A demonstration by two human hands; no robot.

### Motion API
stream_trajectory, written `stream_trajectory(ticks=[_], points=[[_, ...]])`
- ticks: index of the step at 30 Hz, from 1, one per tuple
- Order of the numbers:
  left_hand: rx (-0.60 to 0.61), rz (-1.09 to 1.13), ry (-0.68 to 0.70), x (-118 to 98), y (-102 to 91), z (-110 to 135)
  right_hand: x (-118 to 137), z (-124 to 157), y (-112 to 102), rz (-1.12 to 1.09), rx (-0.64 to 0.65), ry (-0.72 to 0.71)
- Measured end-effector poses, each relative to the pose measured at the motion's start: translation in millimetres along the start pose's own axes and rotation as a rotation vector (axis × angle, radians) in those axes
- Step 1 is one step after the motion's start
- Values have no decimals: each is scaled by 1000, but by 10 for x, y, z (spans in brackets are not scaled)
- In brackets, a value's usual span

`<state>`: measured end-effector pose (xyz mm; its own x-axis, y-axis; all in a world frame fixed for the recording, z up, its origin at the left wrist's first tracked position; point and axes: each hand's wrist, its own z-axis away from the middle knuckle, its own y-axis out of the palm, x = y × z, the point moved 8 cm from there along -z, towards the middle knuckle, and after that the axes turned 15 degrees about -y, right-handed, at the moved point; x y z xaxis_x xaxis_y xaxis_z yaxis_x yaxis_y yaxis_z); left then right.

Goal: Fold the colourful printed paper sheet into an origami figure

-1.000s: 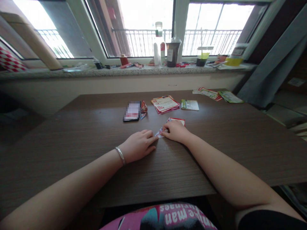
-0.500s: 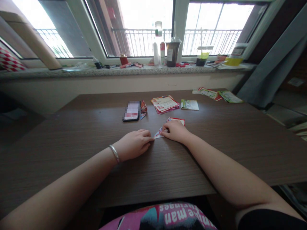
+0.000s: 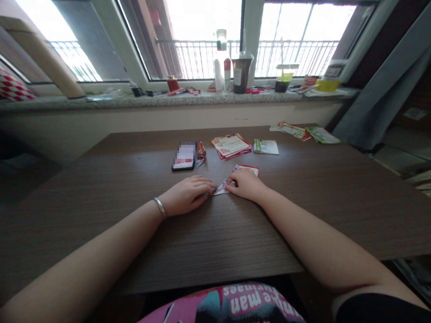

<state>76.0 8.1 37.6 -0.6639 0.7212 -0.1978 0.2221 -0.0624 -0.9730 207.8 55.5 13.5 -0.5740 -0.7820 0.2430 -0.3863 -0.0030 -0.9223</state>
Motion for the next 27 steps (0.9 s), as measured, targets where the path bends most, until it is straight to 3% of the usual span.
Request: stream_trajectory(ticks=[4,9,19,23,27], points=[[6,21,-27,47,63,-11,80,-22,-44,35,-40,-88],[32,-36,35,-62,84,15,215,-2,-273,291,-214,-102],[21,-191,-39,-122,-8,49,631,15,-284,379,-47,-232],[28,-192,-51,-117,1,50,649,-14,-108,259,51,-310],[64,-174,-64,-92,39,48,616,-22,-62,219,61,-311]])
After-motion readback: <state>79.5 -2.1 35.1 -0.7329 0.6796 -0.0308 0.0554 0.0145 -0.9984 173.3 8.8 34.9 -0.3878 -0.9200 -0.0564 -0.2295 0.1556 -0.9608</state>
